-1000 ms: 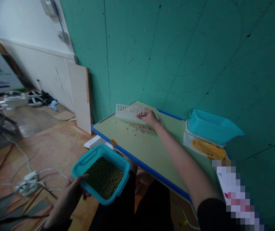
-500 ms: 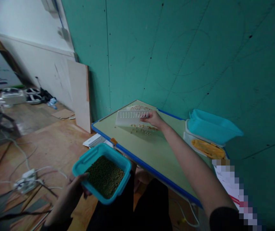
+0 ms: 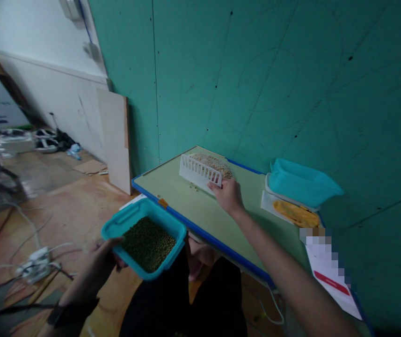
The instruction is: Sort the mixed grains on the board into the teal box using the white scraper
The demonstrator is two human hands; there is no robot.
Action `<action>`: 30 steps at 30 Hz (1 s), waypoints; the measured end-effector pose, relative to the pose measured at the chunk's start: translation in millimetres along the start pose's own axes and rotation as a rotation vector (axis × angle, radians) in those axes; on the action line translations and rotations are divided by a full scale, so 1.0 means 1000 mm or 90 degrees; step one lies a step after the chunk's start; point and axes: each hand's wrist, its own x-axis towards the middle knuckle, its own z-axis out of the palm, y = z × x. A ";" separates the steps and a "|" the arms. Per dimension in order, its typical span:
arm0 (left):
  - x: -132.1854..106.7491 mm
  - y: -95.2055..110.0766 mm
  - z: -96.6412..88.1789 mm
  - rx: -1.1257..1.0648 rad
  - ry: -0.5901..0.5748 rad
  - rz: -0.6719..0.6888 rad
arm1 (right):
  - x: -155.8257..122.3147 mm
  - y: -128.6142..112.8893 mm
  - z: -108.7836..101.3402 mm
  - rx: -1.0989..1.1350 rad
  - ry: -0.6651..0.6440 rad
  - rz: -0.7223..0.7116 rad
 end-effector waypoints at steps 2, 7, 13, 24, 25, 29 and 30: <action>0.002 0.010 0.003 0.018 -0.007 0.005 | -0.008 -0.006 -0.001 -0.048 0.012 -0.013; 0.006 0.027 0.010 0.048 -0.030 0.010 | -0.016 -0.007 -0.002 -0.099 0.016 -0.014; 0.012 0.029 0.009 0.043 -0.033 0.013 | -0.017 0.003 0.001 -0.091 0.016 -0.009; 0.016 0.030 0.006 0.013 -0.051 0.009 | -0.020 -0.002 0.006 -0.090 -0.005 -0.020; 0.017 0.031 0.007 0.014 -0.050 0.008 | -0.021 -0.005 0.008 -0.079 -0.016 -0.019; 0.018 0.037 0.010 0.004 -0.036 -0.002 | -0.025 -0.018 0.016 -0.027 -0.051 -0.031; 0.018 0.038 0.010 0.000 -0.034 -0.004 | -0.027 -0.022 0.019 -0.021 -0.057 -0.036</action>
